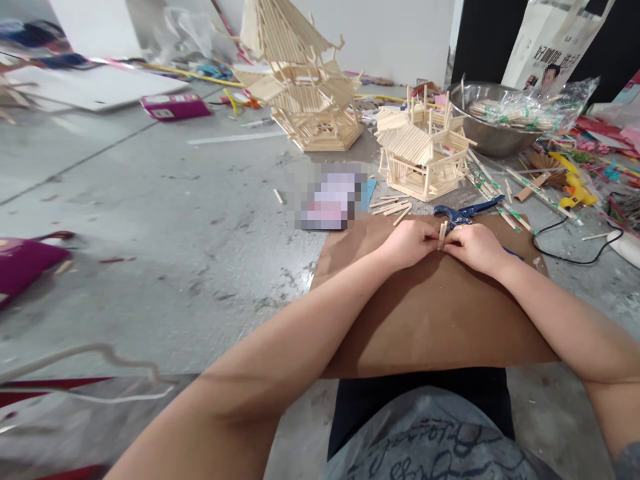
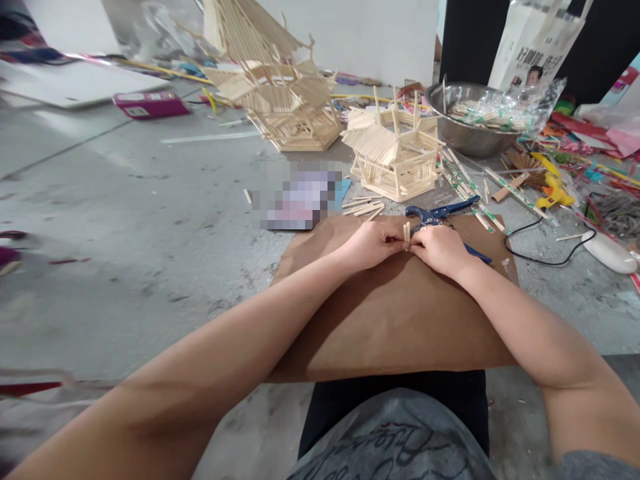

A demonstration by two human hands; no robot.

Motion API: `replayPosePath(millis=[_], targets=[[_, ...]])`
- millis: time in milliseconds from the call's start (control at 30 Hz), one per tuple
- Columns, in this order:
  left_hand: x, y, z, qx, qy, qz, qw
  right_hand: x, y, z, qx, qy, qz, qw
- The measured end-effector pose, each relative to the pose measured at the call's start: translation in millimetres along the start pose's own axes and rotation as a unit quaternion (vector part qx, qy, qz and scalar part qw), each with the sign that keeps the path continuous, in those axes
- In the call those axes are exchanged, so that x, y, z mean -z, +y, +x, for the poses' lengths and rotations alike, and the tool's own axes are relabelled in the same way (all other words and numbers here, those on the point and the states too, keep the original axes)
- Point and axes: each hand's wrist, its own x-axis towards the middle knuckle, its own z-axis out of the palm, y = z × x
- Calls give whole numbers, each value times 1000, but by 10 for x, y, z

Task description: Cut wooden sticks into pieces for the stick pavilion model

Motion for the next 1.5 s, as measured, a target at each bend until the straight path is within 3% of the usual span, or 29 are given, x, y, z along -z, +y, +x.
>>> replayPosePath(millis=[433, 567, 767, 967, 1333, 1500], targets=[[3, -4, 3, -36, 0, 33, 999, 72, 5, -1, 14, -24, -3, 1000], [-3, -6, -1, -42, 4, 38, 998, 153, 44, -13, 0, -3, 91, 996], [10, 11, -6, -53, 8, 28, 998, 124, 51, 6, 9, 89, 263, 961], [16, 0, 0, -48, 6, 17, 999, 57, 27, 9, 60, 147, 243, 957], [-37, -42, 2, -77, 26, -38, 996, 74, 3, 38, 89, 143, 226, 959], [-57, -72, 3, -56, 39, -55, 996, 75, 8, 33, 97, 145, 222, 959]])
